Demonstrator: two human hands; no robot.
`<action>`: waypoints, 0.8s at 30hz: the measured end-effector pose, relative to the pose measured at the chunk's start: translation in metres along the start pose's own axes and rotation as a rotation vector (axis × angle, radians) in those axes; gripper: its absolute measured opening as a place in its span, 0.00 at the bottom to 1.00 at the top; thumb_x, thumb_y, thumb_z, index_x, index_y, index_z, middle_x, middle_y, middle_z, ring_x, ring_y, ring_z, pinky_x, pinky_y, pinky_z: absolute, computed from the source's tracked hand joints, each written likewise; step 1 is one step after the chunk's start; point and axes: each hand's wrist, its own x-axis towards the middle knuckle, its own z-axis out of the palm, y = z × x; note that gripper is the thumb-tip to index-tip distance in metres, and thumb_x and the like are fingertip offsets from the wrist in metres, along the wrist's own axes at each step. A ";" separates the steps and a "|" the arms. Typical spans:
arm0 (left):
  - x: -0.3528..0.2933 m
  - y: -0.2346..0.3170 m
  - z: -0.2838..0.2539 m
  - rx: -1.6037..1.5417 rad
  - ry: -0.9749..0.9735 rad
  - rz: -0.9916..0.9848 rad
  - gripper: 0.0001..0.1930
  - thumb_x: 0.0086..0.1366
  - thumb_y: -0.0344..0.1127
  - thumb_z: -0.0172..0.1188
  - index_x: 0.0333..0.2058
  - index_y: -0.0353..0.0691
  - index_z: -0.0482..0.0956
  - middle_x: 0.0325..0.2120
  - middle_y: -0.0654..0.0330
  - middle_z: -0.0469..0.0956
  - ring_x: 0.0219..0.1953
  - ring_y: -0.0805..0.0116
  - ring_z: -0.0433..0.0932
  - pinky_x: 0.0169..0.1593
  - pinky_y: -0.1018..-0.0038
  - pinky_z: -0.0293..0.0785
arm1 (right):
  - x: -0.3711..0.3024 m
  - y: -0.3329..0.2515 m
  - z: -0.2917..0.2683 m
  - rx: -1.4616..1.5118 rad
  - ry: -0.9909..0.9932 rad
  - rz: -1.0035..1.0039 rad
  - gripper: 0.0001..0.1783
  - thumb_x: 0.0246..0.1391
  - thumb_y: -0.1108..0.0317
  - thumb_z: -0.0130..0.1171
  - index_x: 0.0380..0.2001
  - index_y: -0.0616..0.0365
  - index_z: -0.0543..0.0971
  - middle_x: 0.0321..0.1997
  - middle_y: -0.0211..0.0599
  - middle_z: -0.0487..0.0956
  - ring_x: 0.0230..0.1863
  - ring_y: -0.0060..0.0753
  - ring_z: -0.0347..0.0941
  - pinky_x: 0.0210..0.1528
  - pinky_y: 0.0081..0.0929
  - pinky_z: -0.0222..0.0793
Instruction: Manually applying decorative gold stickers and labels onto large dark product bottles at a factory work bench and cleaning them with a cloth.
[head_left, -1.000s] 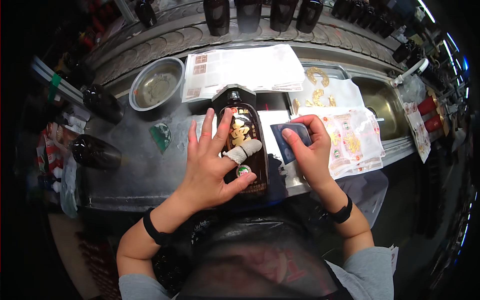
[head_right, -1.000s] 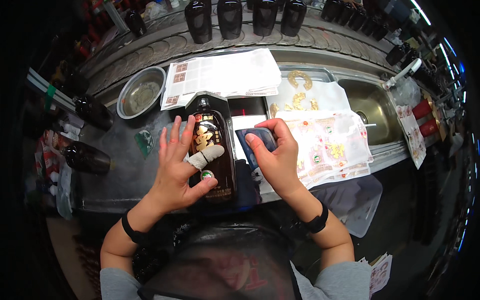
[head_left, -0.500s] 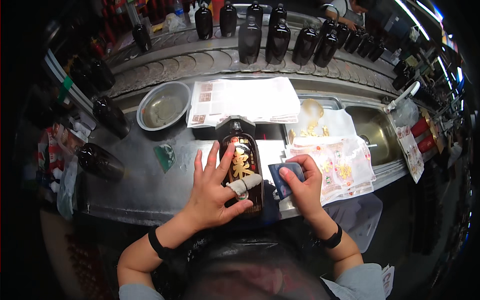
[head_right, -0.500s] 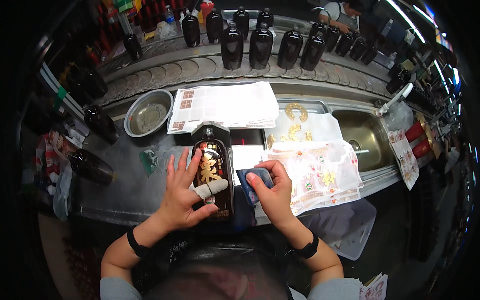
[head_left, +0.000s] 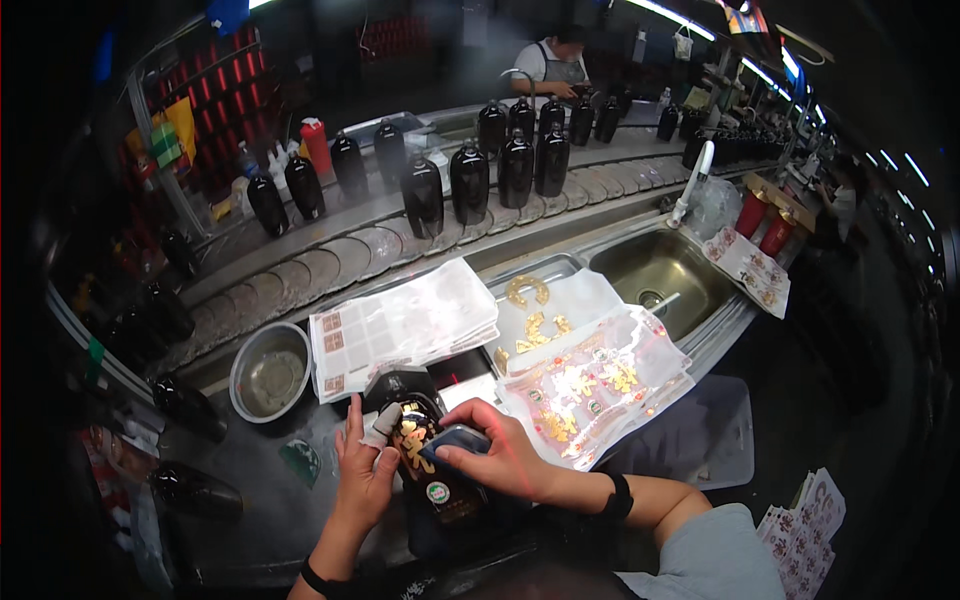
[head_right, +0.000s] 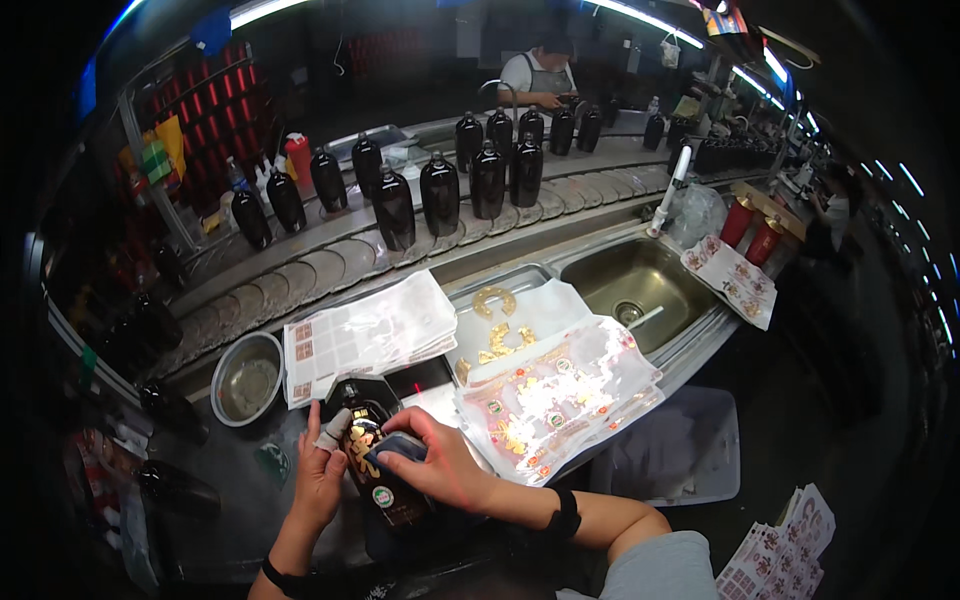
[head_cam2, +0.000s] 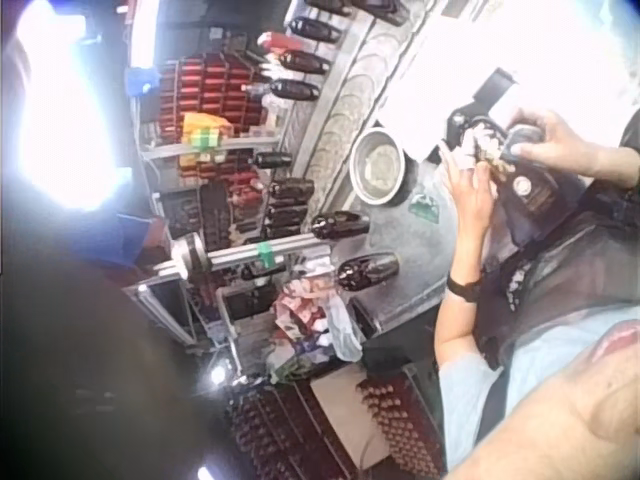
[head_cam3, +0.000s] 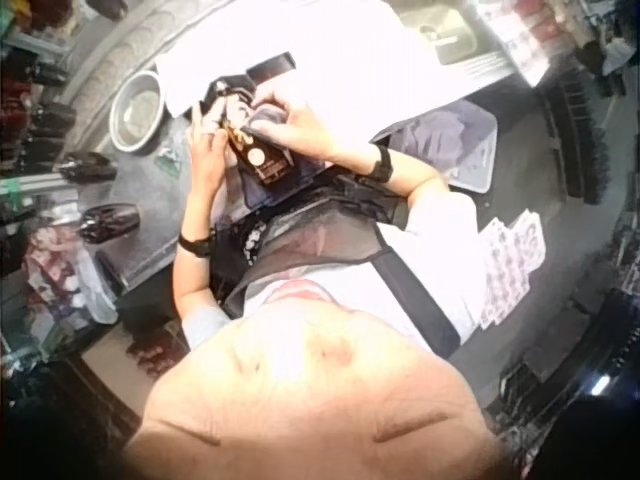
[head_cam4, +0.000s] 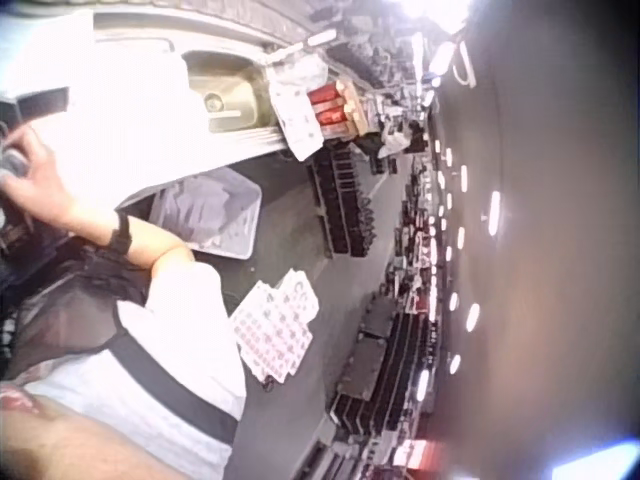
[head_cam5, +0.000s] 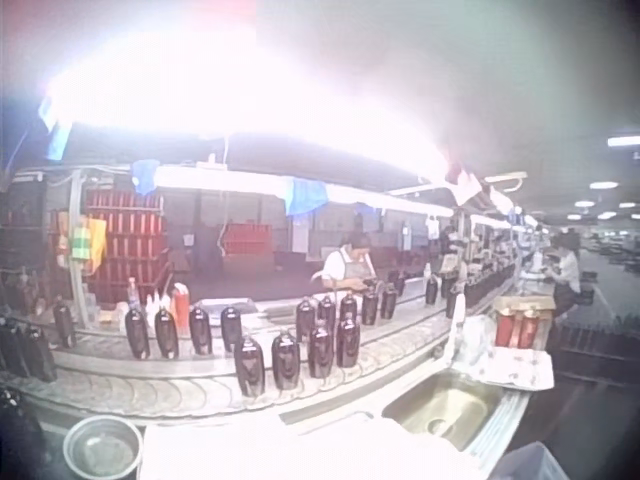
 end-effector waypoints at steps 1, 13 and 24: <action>0.005 0.003 0.000 -0.016 -0.011 -0.005 0.28 0.73 0.56 0.45 0.63 0.45 0.74 0.71 0.36 0.51 0.71 0.41 0.56 0.70 0.48 0.38 | 0.000 0.003 -0.003 -0.030 0.010 -0.004 0.20 0.55 0.63 0.68 0.48 0.59 0.75 0.43 0.40 0.80 0.45 0.30 0.79 0.48 0.28 0.73; -0.004 0.020 0.008 -0.055 0.084 -0.034 0.27 0.72 0.52 0.46 0.62 0.43 0.74 0.71 0.38 0.51 0.66 0.42 0.62 0.70 0.55 0.50 | -0.005 0.021 -0.030 0.078 0.033 0.103 0.17 0.57 0.65 0.67 0.46 0.59 0.75 0.41 0.31 0.79 0.45 0.18 0.73 0.48 0.21 0.70; -0.057 0.016 0.031 -0.109 0.039 -0.093 0.34 0.73 0.53 0.48 0.67 0.34 0.63 0.74 0.41 0.42 0.75 0.47 0.46 0.73 0.60 0.45 | 0.010 0.022 -0.051 0.214 -0.085 0.236 0.21 0.57 0.66 0.64 0.52 0.59 0.72 0.44 0.36 0.79 0.46 0.24 0.74 0.49 0.24 0.71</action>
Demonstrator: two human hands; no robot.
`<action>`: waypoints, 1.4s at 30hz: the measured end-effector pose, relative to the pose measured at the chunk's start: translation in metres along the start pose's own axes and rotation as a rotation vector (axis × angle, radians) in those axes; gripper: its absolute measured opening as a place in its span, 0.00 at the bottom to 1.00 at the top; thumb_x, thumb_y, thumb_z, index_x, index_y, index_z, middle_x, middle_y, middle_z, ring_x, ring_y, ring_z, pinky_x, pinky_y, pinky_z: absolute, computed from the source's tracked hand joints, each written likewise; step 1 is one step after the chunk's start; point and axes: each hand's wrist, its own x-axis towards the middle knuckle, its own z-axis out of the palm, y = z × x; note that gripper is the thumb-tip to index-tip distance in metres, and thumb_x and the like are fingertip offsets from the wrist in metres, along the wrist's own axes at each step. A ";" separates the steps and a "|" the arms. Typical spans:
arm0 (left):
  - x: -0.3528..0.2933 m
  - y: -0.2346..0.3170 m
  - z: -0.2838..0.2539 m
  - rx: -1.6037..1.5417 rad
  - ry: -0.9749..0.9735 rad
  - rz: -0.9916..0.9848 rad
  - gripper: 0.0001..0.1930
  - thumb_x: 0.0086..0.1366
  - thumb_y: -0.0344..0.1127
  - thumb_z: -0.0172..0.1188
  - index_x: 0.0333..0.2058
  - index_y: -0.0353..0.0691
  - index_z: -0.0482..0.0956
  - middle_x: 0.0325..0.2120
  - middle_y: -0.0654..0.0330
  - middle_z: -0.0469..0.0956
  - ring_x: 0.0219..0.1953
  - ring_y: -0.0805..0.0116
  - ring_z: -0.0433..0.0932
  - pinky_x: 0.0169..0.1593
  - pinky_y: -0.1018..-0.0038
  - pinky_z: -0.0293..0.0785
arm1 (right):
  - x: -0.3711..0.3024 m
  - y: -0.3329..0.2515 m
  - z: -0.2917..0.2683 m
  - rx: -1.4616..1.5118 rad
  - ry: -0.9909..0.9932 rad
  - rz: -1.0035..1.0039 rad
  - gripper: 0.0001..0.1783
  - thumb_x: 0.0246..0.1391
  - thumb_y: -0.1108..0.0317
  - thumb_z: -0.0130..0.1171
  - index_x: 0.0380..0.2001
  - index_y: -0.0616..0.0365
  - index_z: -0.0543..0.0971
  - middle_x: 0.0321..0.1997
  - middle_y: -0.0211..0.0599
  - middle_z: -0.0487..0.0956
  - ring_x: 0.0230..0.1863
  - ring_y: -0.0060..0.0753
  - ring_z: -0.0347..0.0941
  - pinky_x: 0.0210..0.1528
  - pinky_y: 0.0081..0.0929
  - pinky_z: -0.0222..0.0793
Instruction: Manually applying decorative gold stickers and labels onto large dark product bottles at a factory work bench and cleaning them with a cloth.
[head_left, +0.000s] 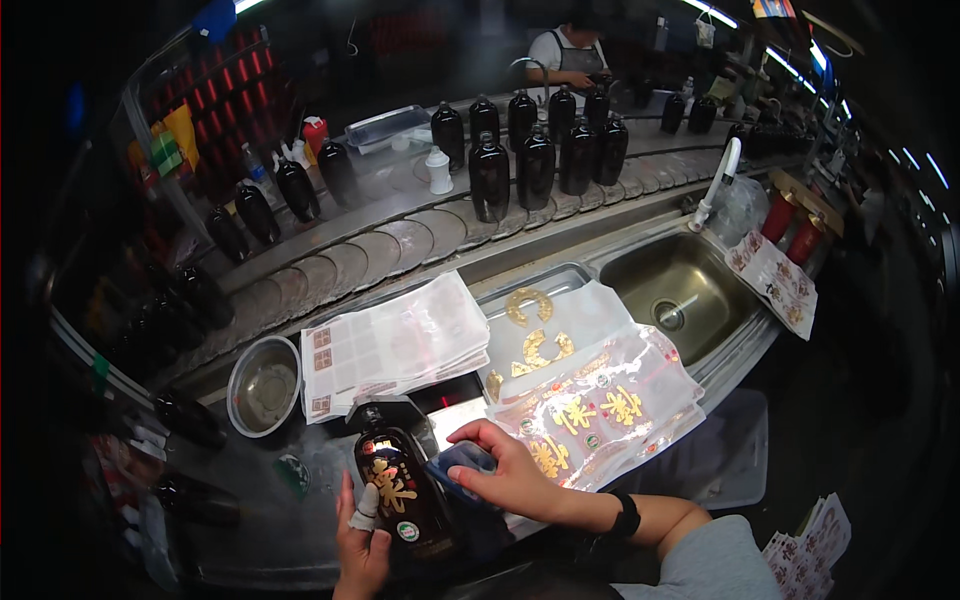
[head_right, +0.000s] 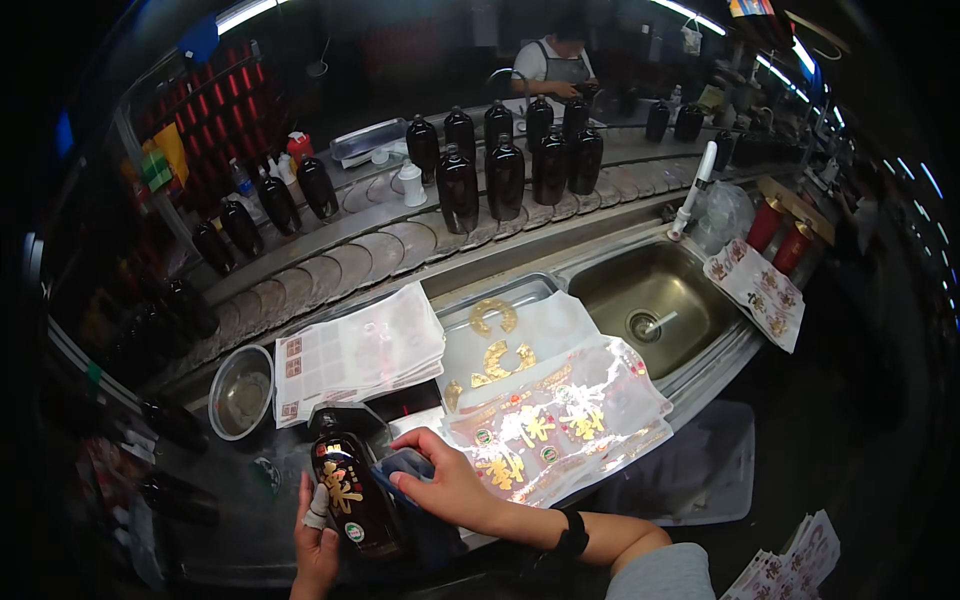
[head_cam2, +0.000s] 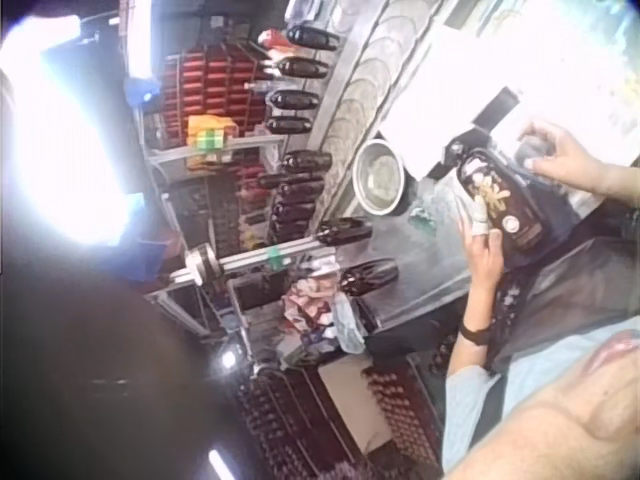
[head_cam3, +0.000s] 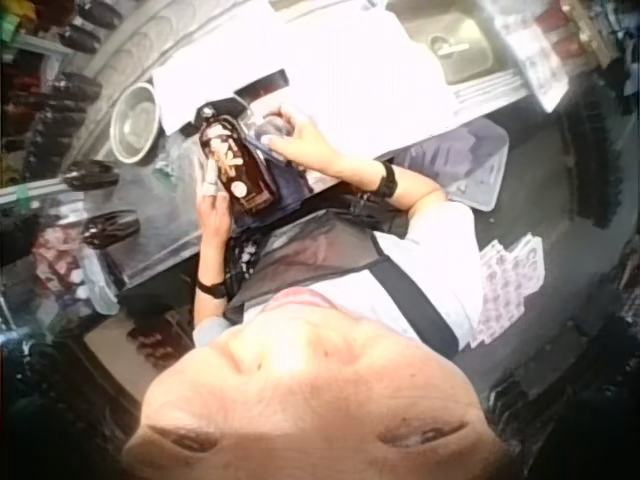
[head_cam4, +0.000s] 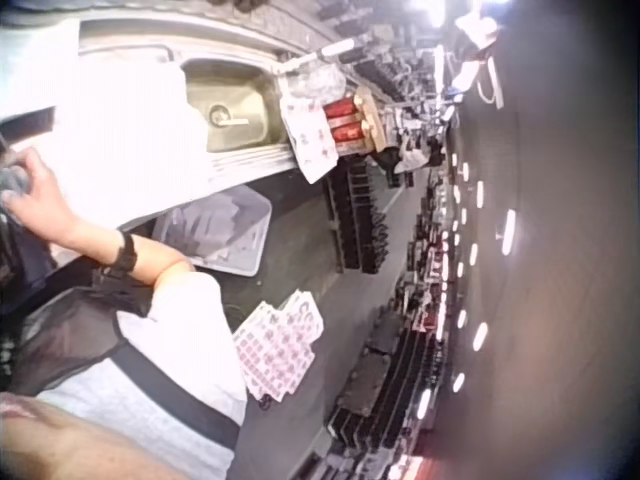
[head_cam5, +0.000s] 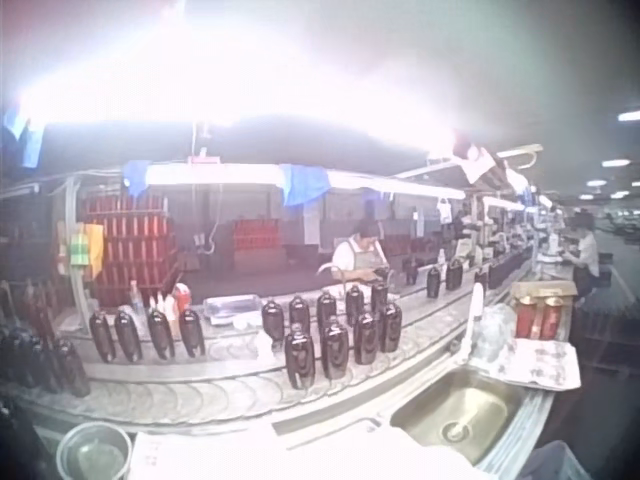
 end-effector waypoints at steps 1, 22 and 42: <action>-0.003 0.001 0.005 -0.076 0.037 -0.017 0.34 0.72 0.55 0.49 0.67 0.36 0.65 0.73 0.38 0.43 0.74 0.45 0.47 0.73 0.57 0.43 | 0.000 -0.001 0.000 0.016 -0.027 0.014 0.22 0.57 0.68 0.65 0.53 0.58 0.71 0.44 0.33 0.78 0.46 0.20 0.73 0.48 0.22 0.71; -0.036 0.027 0.003 0.101 0.002 -0.029 0.30 0.66 0.58 0.56 0.61 0.48 0.76 0.70 0.30 0.47 0.73 0.37 0.50 0.69 0.36 0.32 | 0.012 -0.031 0.023 -0.435 0.036 -0.609 0.23 0.54 0.77 0.64 0.53 0.62 0.73 0.46 0.47 0.79 0.44 0.44 0.80 0.44 0.32 0.75; -0.076 0.020 0.001 0.138 -0.074 -0.002 0.31 0.67 0.53 0.58 0.67 0.54 0.68 0.71 0.34 0.46 0.74 0.41 0.48 0.69 0.37 0.33 | -0.072 -0.036 0.056 -0.823 -0.070 -0.884 0.22 0.34 0.83 0.63 0.38 0.56 0.82 0.32 0.35 0.79 0.35 0.43 0.76 0.37 0.37 0.70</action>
